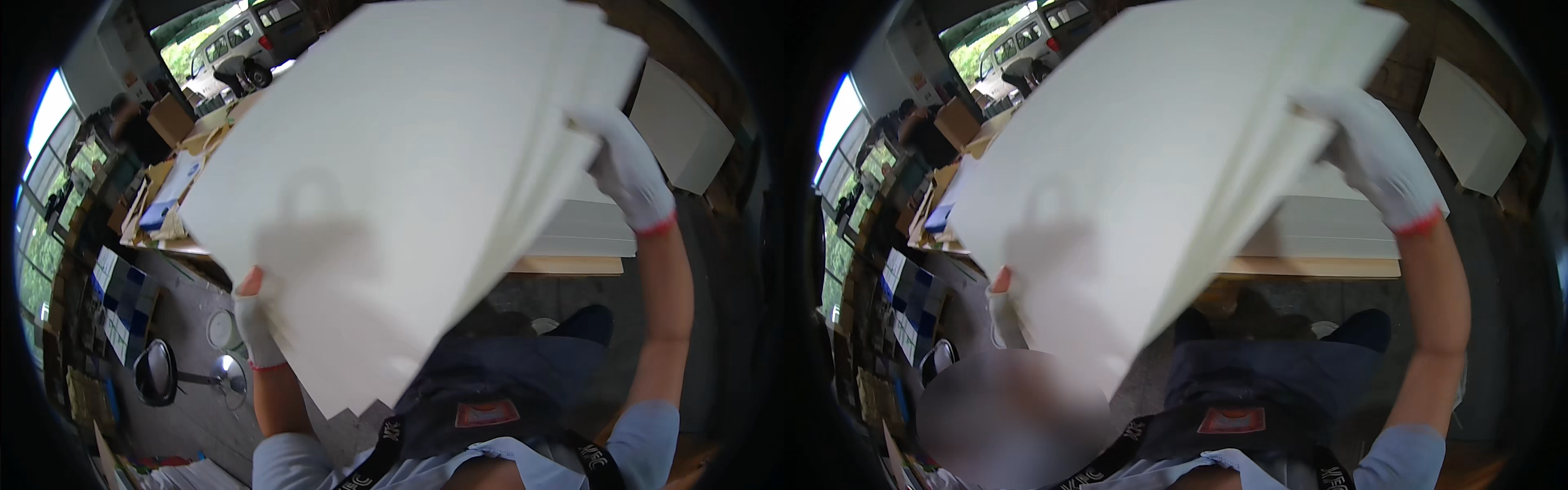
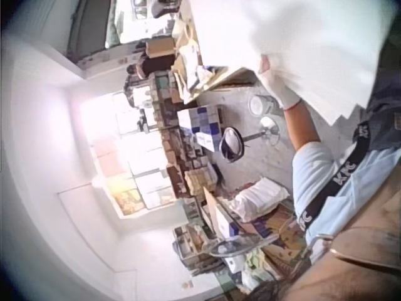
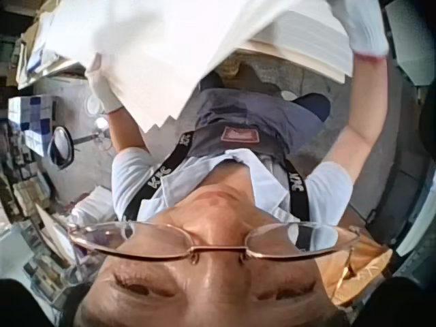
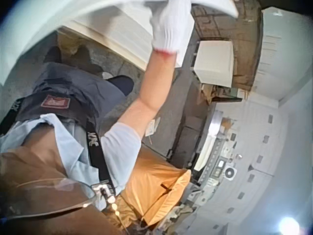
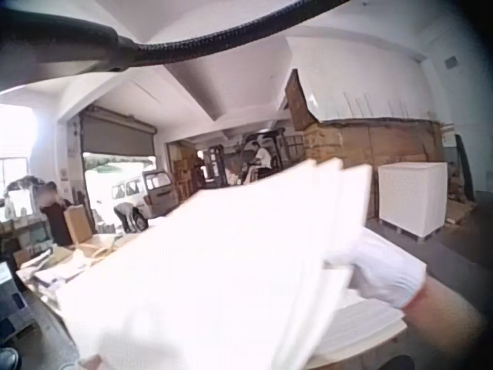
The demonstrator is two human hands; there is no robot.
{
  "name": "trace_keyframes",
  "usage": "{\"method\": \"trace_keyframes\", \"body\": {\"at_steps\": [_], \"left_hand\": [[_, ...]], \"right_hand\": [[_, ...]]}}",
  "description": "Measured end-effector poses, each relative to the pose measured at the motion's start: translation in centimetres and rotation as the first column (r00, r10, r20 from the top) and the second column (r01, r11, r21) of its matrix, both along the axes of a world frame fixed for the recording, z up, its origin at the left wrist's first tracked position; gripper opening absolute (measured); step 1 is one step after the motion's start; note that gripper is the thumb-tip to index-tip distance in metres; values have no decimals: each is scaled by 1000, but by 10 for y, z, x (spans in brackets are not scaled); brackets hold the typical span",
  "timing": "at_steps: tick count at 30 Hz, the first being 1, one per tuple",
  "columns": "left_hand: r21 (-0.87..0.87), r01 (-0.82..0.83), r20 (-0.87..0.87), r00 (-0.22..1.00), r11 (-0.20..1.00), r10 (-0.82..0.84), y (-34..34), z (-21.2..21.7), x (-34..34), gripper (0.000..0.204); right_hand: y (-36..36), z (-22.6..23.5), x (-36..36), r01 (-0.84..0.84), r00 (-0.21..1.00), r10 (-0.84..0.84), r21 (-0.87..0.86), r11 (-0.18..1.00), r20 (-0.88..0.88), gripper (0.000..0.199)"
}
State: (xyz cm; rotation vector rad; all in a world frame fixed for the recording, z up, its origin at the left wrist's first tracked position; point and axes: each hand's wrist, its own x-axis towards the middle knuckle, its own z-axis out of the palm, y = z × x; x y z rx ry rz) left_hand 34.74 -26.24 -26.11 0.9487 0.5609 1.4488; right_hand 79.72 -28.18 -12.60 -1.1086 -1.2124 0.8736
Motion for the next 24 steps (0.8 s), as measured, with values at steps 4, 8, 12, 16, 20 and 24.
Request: {"method": "trace_keyframes", "body": {"at_steps": [4,8,12,16,20,24], "left_hand": [[32,-58,130,990,998,53,35,15,-22,44],[336,-221,-197,934,916,298,105,-4,-37,39],[88,-422,-101,897,902,430,171,-47,-47,32],[-449,-365,-190,931,816,312,216,-126,-45,34],[-471,-308,-2,937,826,349,207,-119,-34,34],[-480,-282,12,945,831,327,201,-114,-37,31]], "right_hand": [[59,-4,-104,-369,923,385,234,900,-25,39],[89,-75,-210,-494,842,477,-5,869,-253,55],[129,-124,-254,-324,878,195,-245,914,-437,48],[210,-245,-258,-274,864,39,-404,873,-503,50],[199,-237,-264,-172,890,-70,-475,863,-451,53],[186,-210,-242,-323,900,69,-552,769,-430,50]]}}
